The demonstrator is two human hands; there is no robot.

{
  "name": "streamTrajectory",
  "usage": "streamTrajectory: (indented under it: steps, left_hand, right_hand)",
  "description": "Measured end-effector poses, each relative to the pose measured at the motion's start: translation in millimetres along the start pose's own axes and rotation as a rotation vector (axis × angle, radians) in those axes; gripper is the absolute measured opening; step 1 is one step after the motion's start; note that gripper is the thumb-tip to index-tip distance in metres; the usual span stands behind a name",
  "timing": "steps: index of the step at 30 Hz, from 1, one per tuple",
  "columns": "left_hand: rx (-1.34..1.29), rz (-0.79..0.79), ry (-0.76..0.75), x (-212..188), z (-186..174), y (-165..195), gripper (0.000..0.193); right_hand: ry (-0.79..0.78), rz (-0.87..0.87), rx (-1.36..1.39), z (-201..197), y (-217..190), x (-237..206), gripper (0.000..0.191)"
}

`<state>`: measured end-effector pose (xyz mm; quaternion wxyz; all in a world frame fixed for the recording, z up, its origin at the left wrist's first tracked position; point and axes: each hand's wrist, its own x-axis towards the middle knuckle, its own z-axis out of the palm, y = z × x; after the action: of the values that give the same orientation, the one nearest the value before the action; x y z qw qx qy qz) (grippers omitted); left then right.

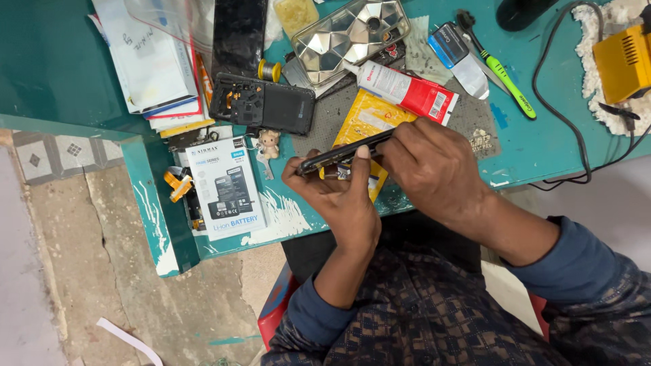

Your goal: The person applies a liquid from a bottle onto an opened smartphone, wipes the phone interior with a cloth, opens a boxed replacement battery and peels its plastic packaging, then places the new battery into the phone body and presses it into position.

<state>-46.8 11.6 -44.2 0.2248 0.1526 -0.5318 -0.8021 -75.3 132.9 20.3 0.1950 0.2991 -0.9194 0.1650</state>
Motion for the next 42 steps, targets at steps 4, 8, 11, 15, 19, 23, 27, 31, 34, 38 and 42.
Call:
streamTrajectory:
  steps: [4,8,11,15,19,23,27,31,34,38,42]
  left_hand:
    - [-0.075,-0.008,-0.023,1.4,-0.8,-5.8,0.072]
    - [-0.104,0.026,-0.048,4.3,-1.2,-10.7,0.073]
    - [-0.105,0.040,-0.042,5.9,-2.0,-14.5,0.074]
    - [-0.126,0.035,-0.043,7.3,-3.7,-18.3,0.075]
    - [-0.071,0.057,-0.014,10.2,-3.9,-19.1,0.075]
    - [-0.013,0.092,0.051,22.0,-3.6,-16.6,0.072]
    - [-0.051,0.073,0.046,28.9,-1.9,-11.5,0.070]
    - [-0.058,0.014,0.055,30.7,0.9,-10.0,0.074]
    - [-0.110,-0.031,0.034,29.5,0.1,-10.0,0.075]
    - [-0.322,-0.099,0.017,31.6,-3.3,-7.1,0.061]
    - [-0.433,-0.224,-0.011,40.7,-7.6,2.5,0.048]
  right_hand:
    - [-0.009,0.028,0.038,3.9,4.6,2.4,0.018]
    - [-0.020,0.037,0.063,7.0,4.7,6.3,0.019]
    - [-0.033,0.043,0.065,10.4,4.0,7.3,0.019]
    - [-0.040,0.038,0.058,14.5,4.8,5.9,0.020]
    - [-0.038,0.028,0.074,18.9,4.1,3.5,0.018]
    - [-0.025,-0.095,0.046,24.4,-2.6,-0.7,0.014]
    - [-0.021,-0.074,0.069,26.5,-3.9,-3.4,0.013]
    - [-0.021,-0.081,0.025,27.3,-3.0,-3.5,0.014]
    - [-0.035,-0.050,0.002,27.2,-2.9,-4.1,0.015]
    - [-0.024,-0.055,-0.007,26.3,-2.6,-6.9,0.016]
    - [-0.015,-0.088,-0.067,25.8,-3.2,-11.4,0.017]
